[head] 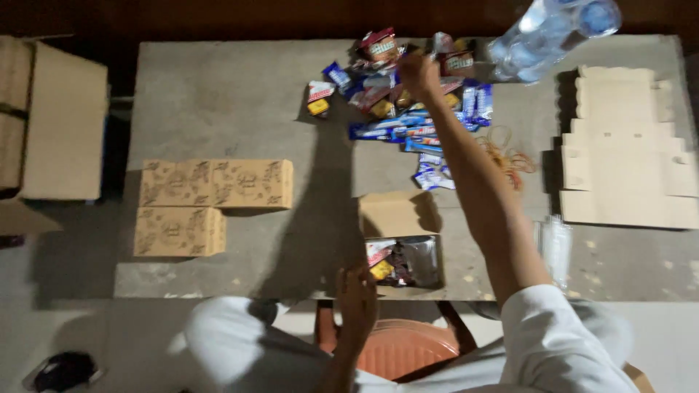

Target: The person assembles a flat cardboard box by folding and interlocking its tabs. Then they place a water bottle and several snack bars into the box. The clip ends with the box partially filled and open.

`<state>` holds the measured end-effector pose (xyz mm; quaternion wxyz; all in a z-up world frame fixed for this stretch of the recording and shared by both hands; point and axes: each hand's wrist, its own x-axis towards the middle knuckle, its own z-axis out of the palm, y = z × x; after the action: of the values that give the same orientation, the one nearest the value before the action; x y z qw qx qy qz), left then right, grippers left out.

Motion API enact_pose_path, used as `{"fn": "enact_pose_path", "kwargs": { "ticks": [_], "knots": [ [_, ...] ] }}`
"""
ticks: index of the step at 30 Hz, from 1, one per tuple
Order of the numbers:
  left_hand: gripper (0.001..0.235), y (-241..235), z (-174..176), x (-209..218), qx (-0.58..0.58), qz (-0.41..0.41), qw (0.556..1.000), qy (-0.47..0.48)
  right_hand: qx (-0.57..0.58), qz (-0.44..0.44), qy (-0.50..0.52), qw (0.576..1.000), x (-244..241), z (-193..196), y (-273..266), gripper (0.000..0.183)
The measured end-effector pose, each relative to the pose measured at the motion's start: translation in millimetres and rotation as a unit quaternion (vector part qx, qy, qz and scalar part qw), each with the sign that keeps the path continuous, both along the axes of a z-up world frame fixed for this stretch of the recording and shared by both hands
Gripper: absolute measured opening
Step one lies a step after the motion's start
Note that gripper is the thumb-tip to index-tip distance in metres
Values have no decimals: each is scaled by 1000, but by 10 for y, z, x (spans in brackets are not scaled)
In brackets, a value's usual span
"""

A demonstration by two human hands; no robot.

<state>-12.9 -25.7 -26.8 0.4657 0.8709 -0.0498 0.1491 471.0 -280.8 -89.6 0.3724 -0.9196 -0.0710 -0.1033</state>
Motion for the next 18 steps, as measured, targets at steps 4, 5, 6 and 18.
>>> {"fn": "enact_pose_path", "kwargs": {
  "ticks": [4,5,6,18],
  "knots": [
    [33,46,243,64,-87,16,995,55,-16,-2,-5,1000,210,275,349,27],
    [33,52,254,84,-88,14,994,55,-16,-4,-5,1000,225,260,415,27],
    [28,58,266,96,-107,8,994,28,-64,-34,111,991,231,246,481,30],
    [28,37,330,146,-138,20,987,-84,-15,-60,-75,995,135,117,380,35]
  ]
}}
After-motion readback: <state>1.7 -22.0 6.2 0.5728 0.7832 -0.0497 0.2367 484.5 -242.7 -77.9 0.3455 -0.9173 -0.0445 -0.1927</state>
